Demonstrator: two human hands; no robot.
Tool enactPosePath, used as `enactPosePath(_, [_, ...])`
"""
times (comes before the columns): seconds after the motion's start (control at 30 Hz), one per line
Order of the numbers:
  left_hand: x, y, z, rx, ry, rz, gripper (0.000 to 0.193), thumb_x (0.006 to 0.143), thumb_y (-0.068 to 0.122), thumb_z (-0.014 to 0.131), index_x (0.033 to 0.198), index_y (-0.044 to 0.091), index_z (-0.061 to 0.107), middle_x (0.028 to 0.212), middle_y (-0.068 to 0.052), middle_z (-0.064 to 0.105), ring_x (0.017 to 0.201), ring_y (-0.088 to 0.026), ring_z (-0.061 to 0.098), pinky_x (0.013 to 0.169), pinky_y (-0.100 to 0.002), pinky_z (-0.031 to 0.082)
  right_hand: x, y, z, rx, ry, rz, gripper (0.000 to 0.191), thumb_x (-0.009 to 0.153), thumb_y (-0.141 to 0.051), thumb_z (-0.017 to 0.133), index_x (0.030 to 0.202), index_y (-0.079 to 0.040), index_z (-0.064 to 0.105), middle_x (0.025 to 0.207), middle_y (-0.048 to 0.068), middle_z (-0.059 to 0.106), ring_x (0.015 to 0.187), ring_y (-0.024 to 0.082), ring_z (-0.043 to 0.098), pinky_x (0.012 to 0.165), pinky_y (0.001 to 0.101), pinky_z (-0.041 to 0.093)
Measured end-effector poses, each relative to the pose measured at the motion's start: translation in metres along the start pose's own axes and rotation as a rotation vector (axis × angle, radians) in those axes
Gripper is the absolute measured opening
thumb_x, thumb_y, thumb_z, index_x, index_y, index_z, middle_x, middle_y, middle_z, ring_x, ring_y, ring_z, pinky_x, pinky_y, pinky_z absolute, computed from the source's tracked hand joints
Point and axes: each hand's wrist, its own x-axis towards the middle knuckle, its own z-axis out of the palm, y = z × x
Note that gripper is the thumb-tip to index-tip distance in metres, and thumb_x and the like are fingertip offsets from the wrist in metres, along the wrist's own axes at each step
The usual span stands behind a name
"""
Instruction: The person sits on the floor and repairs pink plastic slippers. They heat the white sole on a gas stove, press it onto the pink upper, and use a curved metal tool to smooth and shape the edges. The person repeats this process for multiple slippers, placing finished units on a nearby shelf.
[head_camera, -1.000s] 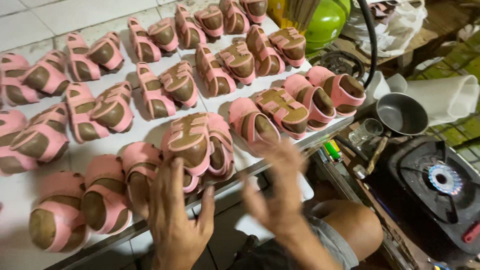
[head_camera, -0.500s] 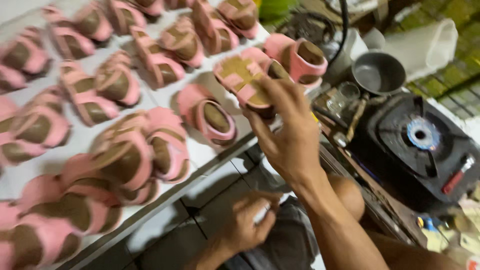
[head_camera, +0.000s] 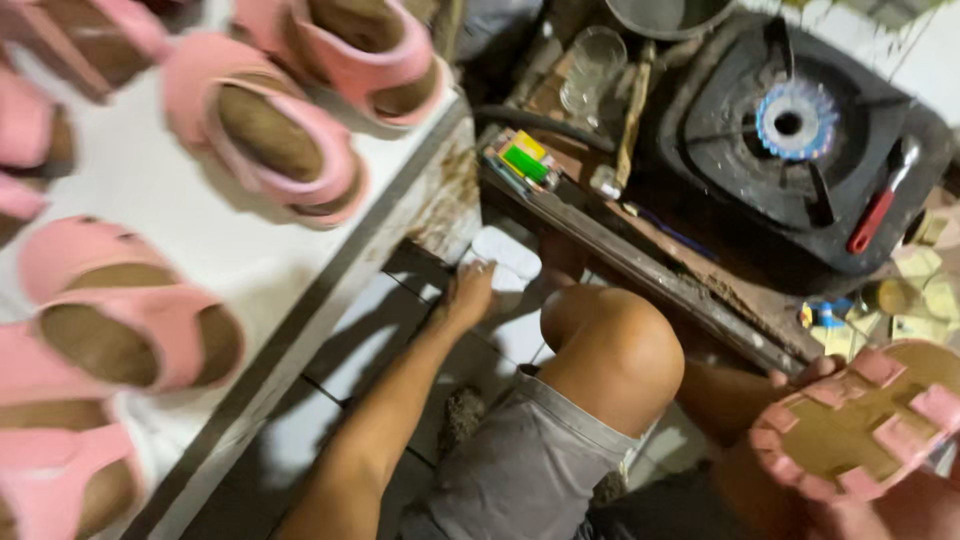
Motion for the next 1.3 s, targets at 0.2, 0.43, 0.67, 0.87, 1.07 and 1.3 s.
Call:
enactPosePath(0.2, [0.045, 0.005, 0.025, 0.381, -0.31, -0.159, 0.046, 0.095, 0.009, 0.063, 0.138, 0.018, 0.05, 0.139, -0.019, 0.047, 0.123, -0.044, 0.055, 0.092, -0.055, 0.052, 0.032, -0.06, -0.091, 0.065, -0.009, -0.103, 0.047, 0.109, -0.041, 0.057, 0.141, -0.006, 0.047, 0.13, 0.015, 0.053, 0.119, 0.031, 0.054, 0.108, 0.0533, 0.049])
enactPosePath(0.43, [0.045, 0.007, 0.048, 0.332, -0.271, -0.239, 0.032, 0.098, 0.011, 0.058, 0.13, 0.01, 0.053, 0.113, -0.019, 0.065, 0.105, -0.039, 0.064, 0.089, -0.053, 0.052, 0.045, -0.085, -0.104, 0.108, -0.066, -0.144, 0.038, 0.114, -0.026, 0.055, 0.143, -0.003, 0.046, 0.131, 0.015, 0.05, 0.117, 0.031, 0.053, 0.105, 0.0462, 0.053])
enactPosePath(0.67, [-0.055, 0.031, 0.065, -0.125, -0.186, -0.186, 0.031, 0.084, 0.015, 0.07, 0.114, 0.005, 0.07, 0.087, -0.025, 0.068, 0.086, -0.039, 0.068, 0.07, -0.044, 0.054, 0.043, -0.085, -0.073, 0.459, -0.238, -0.035, 0.035, 0.107, -0.029, 0.059, 0.126, 0.0, 0.052, 0.121, 0.015, 0.057, 0.108, 0.033, 0.058, 0.071, 0.0397, 0.058])
enactPosePath(0.87, [-0.091, 0.058, 0.019, -1.272, -0.094, -0.624, 0.038, 0.099, 0.023, 0.061, 0.134, 0.008, 0.064, 0.121, -0.006, 0.067, 0.103, -0.013, 0.064, 0.083, -0.025, 0.051, 0.03, -0.085, -0.055, 0.492, -0.284, 0.076, 0.065, 0.102, -0.056, 0.057, 0.129, 0.002, 0.054, 0.114, 0.02, 0.059, 0.099, 0.032, 0.063, 0.077, 0.0416, 0.06])
enactPosePath(1.07, [-0.054, 0.134, -0.049, -1.456, 0.006, -0.305, 0.044, 0.106, 0.024, 0.048, 0.146, 0.005, 0.045, 0.113, -0.019, 0.065, 0.084, -0.032, 0.066, 0.059, -0.043, 0.054, 0.017, -0.084, -0.052, 0.336, -0.171, -0.092, 0.064, 0.106, -0.057, 0.053, 0.136, 0.0, 0.054, 0.118, 0.023, 0.065, 0.099, 0.033, 0.066, 0.082, 0.0409, 0.059])
enactPosePath(1.3, [0.094, 0.285, -0.035, -0.577, 0.236, 0.476, 0.076, 0.087, 0.009, 0.066, 0.159, 0.002, 0.045, 0.132, -0.017, 0.048, 0.112, -0.033, 0.056, 0.1, -0.039, 0.049, 0.01, -0.082, -0.051, 0.04, -0.131, -0.19, 0.061, 0.108, -0.054, 0.051, 0.143, -0.004, 0.055, 0.119, 0.018, 0.068, 0.096, 0.032, 0.069, 0.076, 0.0424, 0.06])
